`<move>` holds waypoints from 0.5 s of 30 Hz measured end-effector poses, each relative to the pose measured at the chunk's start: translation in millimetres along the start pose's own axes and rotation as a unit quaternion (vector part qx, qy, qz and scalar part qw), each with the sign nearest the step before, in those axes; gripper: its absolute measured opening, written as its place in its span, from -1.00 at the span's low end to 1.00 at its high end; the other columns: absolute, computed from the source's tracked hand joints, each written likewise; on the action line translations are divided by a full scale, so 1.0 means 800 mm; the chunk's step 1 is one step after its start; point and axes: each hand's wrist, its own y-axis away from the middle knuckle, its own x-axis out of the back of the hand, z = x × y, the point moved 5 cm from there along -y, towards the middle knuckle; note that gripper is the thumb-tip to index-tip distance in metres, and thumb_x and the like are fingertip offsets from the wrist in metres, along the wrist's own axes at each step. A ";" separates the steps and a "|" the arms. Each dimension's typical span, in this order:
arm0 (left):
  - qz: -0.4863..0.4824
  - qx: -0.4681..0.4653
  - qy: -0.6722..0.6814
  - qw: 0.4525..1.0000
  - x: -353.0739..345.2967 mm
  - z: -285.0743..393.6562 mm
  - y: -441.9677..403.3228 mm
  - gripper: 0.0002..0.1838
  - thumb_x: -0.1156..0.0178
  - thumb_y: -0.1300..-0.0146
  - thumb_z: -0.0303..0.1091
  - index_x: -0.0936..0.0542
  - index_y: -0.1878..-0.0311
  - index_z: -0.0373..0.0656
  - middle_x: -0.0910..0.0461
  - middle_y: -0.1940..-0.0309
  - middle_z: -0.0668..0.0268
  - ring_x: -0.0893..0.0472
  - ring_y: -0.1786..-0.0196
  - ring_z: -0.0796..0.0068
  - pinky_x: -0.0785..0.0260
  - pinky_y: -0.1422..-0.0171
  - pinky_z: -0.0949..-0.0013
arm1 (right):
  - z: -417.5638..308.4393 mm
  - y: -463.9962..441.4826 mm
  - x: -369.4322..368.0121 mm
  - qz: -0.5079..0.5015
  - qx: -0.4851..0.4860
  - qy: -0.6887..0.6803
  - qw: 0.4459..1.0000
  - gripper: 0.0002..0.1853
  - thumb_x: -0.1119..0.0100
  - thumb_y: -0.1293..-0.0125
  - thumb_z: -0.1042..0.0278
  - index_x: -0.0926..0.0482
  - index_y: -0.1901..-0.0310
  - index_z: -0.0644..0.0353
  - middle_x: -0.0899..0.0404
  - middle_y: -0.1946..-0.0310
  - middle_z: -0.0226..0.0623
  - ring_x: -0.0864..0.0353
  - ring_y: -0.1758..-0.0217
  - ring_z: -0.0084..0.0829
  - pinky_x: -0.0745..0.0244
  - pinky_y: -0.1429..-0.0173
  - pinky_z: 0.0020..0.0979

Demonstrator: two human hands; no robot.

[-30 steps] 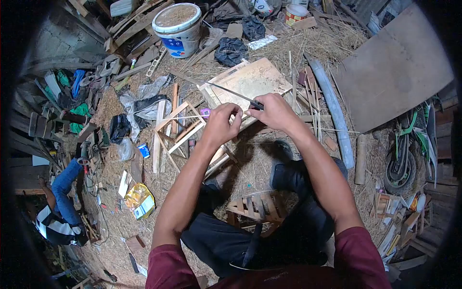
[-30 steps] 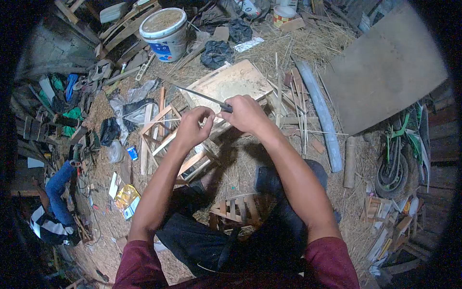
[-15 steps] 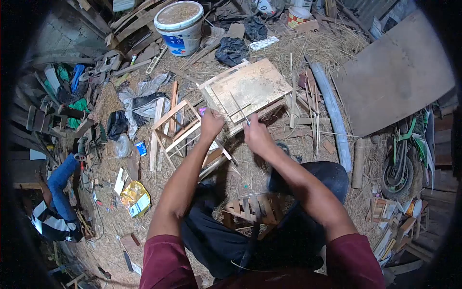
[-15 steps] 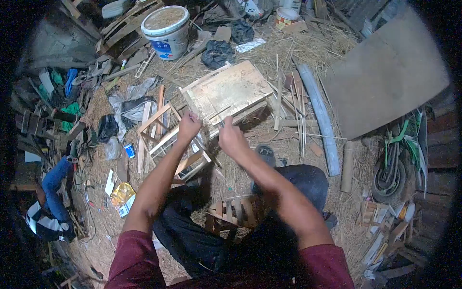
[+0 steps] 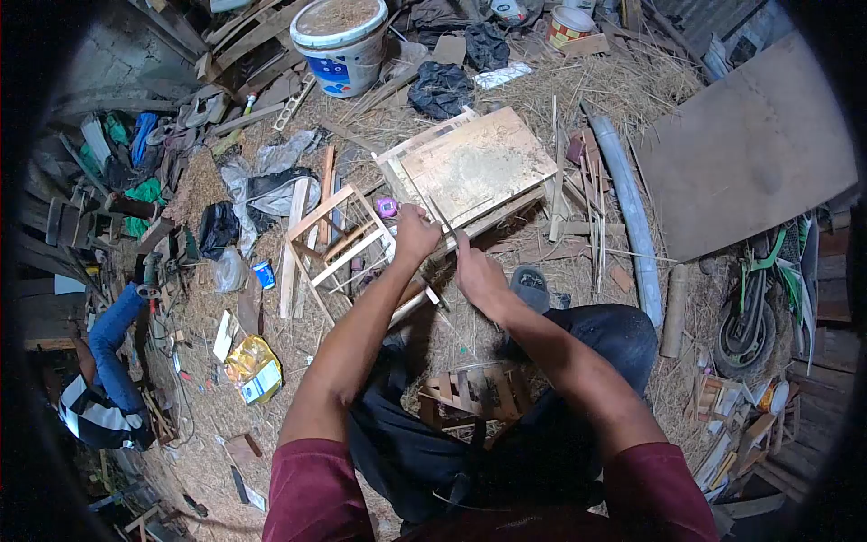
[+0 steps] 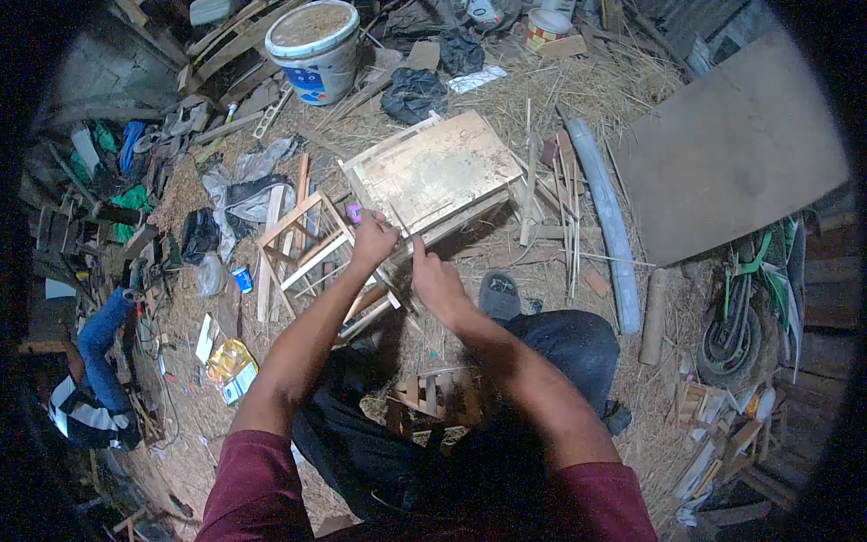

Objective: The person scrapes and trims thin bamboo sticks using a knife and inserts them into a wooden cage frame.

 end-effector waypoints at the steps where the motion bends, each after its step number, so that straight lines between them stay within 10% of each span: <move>1: -0.007 0.007 0.001 1.000 -0.002 0.002 0.001 -0.60 -0.27 -0.02 -0.39 -0.40 0.11 -0.38 -0.59 0.41 -0.06 -0.65 0.32 0.04 -0.49 0.13 0.14 | -0.002 -0.001 0.001 -0.006 -0.004 0.006 1.000 -0.34 0.03 -0.28 0.50 -0.02 -0.40 0.36 -0.62 0.38 0.18 -0.65 0.35 0.22 -0.58 0.24 0.10; 15: -0.029 0.047 0.001 0.998 -0.002 0.012 0.003 -0.57 -0.33 -0.02 -0.32 -0.42 0.11 -0.34 -0.60 0.45 0.02 -0.65 0.33 0.08 -0.49 0.15 0.14 | 0.002 -0.008 -0.014 -0.093 -0.046 -0.049 0.993 -0.17 0.10 -0.31 0.50 0.22 -0.55 -0.01 -0.55 0.33 0.24 -0.60 0.23 0.25 -0.47 0.05 0.11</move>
